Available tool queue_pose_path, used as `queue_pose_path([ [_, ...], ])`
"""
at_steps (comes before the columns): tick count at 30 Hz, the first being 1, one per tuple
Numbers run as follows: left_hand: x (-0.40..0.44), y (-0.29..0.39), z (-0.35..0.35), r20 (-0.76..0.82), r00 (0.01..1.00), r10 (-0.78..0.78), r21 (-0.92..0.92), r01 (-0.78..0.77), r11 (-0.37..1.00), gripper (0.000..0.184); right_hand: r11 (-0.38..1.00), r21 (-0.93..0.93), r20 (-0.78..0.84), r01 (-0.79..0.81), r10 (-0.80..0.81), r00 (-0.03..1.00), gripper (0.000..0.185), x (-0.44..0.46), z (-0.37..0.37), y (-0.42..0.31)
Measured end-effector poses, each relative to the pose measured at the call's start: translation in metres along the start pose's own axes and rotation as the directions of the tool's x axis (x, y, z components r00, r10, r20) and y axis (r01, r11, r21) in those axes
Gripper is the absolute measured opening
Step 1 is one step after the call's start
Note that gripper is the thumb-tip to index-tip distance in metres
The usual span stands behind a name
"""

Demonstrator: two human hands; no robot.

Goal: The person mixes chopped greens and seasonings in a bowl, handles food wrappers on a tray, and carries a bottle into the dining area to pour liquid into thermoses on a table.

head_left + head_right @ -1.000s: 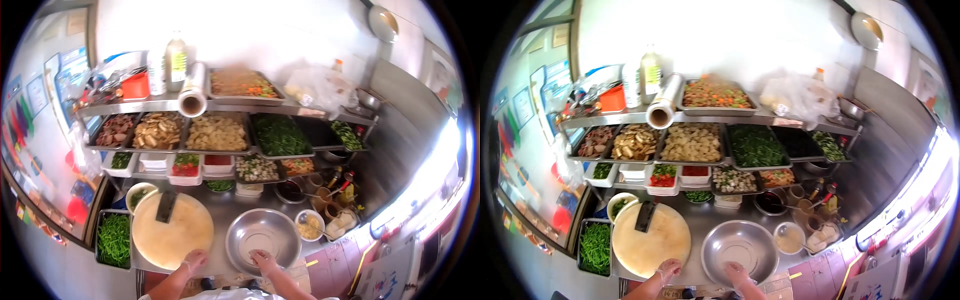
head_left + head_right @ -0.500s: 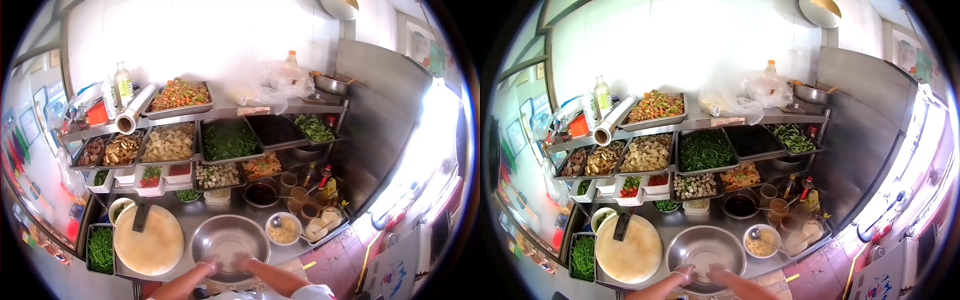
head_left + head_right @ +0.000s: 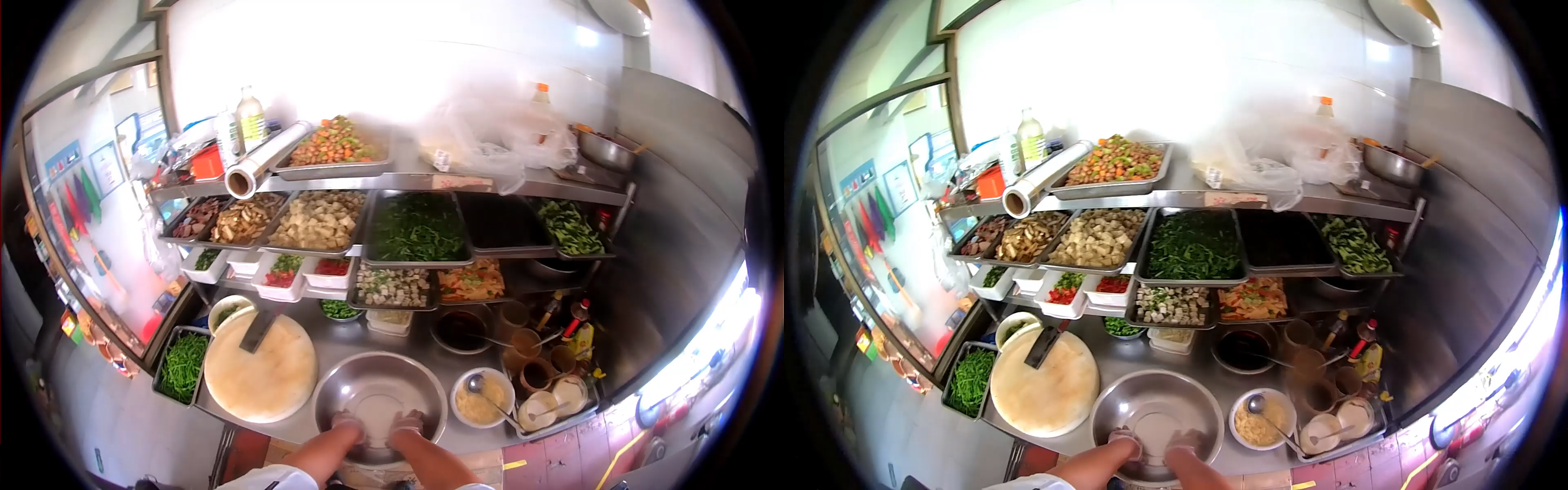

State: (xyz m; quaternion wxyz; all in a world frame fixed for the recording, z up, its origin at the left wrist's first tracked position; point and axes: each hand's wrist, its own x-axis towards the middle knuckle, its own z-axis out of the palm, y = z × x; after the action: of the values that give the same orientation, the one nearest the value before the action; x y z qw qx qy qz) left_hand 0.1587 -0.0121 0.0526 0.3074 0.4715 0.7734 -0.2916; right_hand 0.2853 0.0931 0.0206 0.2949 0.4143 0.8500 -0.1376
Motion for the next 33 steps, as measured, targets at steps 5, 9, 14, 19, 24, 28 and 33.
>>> queue_pose_path([
  [5, 0.006, -0.007, -0.008, 0.011, 1.0, 0.012, 0.064, -0.013, 0.998, 0.054, 0.98, -0.195, 0.019, 0.045, -0.042, 0.999, 0.114, 0.008, 0.007, -0.004],
  [9, 0.024, -0.016, -0.004, 0.038, 0.998, 0.044, 0.058, -0.046, 0.997, 0.056, 0.95, -0.294, 0.086, 0.103, -0.081, 0.993, 0.112, -0.017, -0.031, -0.009],
  [14, -0.007, -0.019, -0.025, -0.005, 1.0, 0.002, -0.047, -0.002, 0.999, 0.053, 0.946, -0.299, 0.095, 0.124, -0.1, 0.99, 0.118, -0.013, -0.027, -0.006],
  [19, 0.006, -0.018, -0.022, 0.064, 0.998, 0.001, -0.027, 0.001, 1.0, 0.052, 0.957, -0.271, 0.051, 0.103, -0.093, 0.994, 0.12, -0.008, -0.019, -0.004],
  [24, 0.014, -0.02, -0.015, 0.042, 0.999, -0.005, -0.05, 0.007, 0.999, 0.058, 0.96, -0.261, 0.006, 0.1, -0.102, 0.995, 0.121, -0.004, -0.012, -0.005],
  [28, 0.035, -0.022, 0.005, -0.068, 0.997, 0.029, -0.062, -0.033, 0.998, 0.044, 0.962, -0.256, -0.004, 0.098, -0.103, 0.995, 0.121, -0.012, -0.018, -0.004],
  [33, 0.025, -0.021, -0.004, -0.039, 0.999, 0.015, -0.061, -0.018, 0.998, 0.048, 0.933, -0.342, -0.018, 0.114, -0.128, 0.992, 0.12, -0.015, -0.018, -0.004],
])
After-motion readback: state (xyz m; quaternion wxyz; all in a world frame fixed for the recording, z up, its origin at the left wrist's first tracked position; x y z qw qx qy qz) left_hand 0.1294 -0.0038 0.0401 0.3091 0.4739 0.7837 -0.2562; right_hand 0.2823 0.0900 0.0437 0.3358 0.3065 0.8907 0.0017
